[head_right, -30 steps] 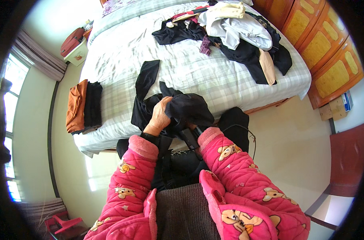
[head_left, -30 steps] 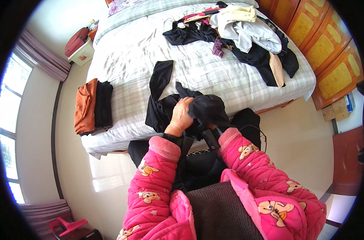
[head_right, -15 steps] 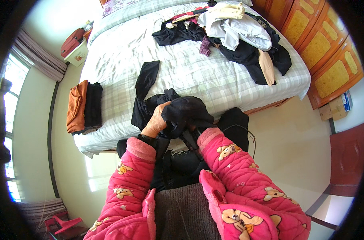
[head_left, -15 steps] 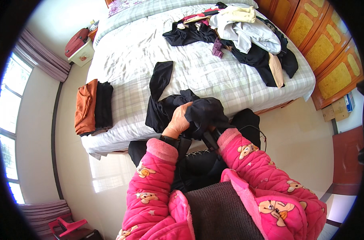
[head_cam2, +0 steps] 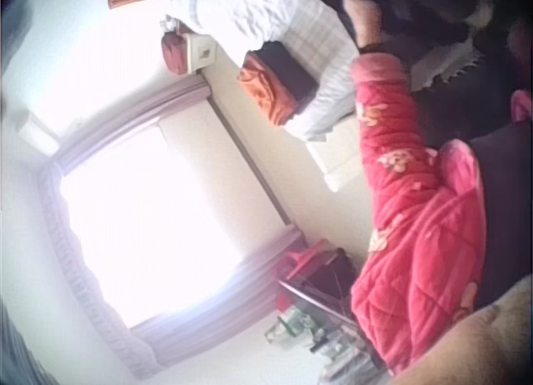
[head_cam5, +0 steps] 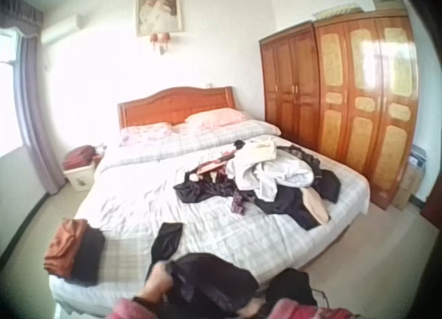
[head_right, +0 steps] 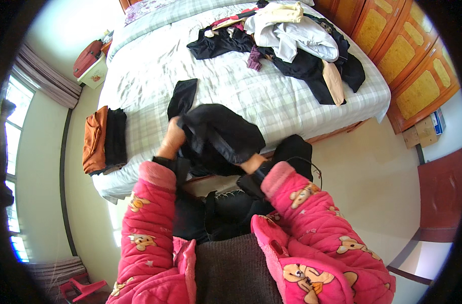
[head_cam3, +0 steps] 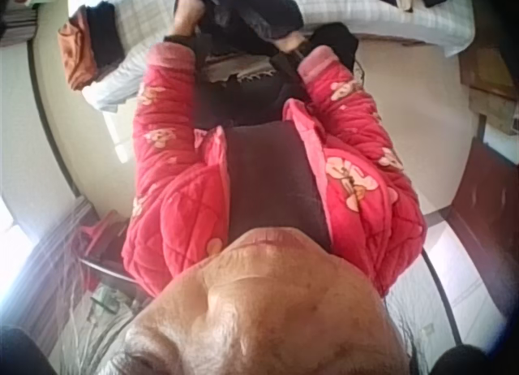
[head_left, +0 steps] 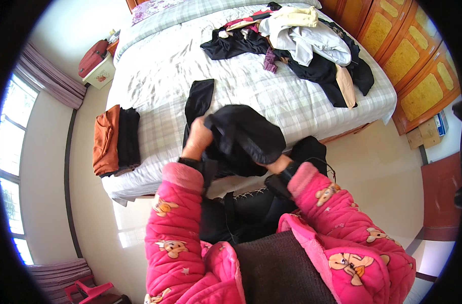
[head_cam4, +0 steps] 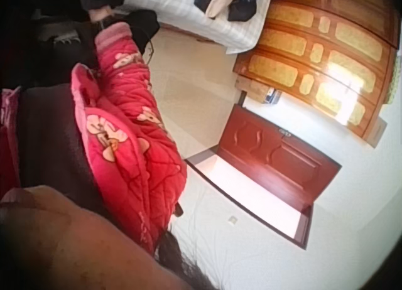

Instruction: The person folds a black long-sleeved top with a leopard print panel on a bed. They smooth the garment, fold the sleeves inward, fold the body in half, and place the folded item on a stack of other folded clothes.

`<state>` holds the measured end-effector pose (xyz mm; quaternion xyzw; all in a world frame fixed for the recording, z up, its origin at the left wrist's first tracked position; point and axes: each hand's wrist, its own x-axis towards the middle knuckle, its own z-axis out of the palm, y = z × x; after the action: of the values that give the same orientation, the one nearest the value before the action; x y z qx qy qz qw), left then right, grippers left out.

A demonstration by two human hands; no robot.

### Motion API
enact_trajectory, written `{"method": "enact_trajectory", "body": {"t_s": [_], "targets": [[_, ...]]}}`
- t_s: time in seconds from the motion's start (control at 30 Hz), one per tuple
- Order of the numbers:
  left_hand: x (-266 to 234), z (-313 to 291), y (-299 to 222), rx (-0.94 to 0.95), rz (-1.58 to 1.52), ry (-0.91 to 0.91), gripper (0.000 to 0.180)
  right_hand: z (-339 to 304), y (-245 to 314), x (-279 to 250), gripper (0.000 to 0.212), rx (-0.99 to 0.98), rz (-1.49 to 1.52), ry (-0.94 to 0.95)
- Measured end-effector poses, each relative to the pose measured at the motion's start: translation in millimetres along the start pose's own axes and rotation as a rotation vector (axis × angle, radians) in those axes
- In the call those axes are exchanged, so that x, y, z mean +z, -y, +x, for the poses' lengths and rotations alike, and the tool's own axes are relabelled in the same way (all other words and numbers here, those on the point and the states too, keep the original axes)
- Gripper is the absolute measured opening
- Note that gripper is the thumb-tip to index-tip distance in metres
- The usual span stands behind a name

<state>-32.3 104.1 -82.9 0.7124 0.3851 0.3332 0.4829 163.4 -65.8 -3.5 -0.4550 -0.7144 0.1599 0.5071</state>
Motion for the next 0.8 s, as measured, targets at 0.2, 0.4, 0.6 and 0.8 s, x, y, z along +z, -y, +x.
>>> {"method": "enact_trajectory", "body": {"t_s": [0.2,0.4,0.6,0.8], "targets": [[-128.1,72.2,24.9,-0.303,-0.323,-0.206,0.032,5.3,-54.3,-158.0,0.050,-0.091,-0.364,0.034],[-179.0,61.0,3.4,-0.560,-0.120,-0.300,0.046,49.0,-108.4,-288.4,0.029,0.621,0.714,-0.402],[-178.8,23.9,70.8,-0.630,-0.110,-0.538,0.051,79.9,-151.7,-295.5,0.051,0.251,0.114,-0.411],[-149.3,-39.6,93.3,-0.665,-0.213,-0.679,0.035,76.5,-157.7,-199.9,0.015,0.759,0.377,-0.142]]}}
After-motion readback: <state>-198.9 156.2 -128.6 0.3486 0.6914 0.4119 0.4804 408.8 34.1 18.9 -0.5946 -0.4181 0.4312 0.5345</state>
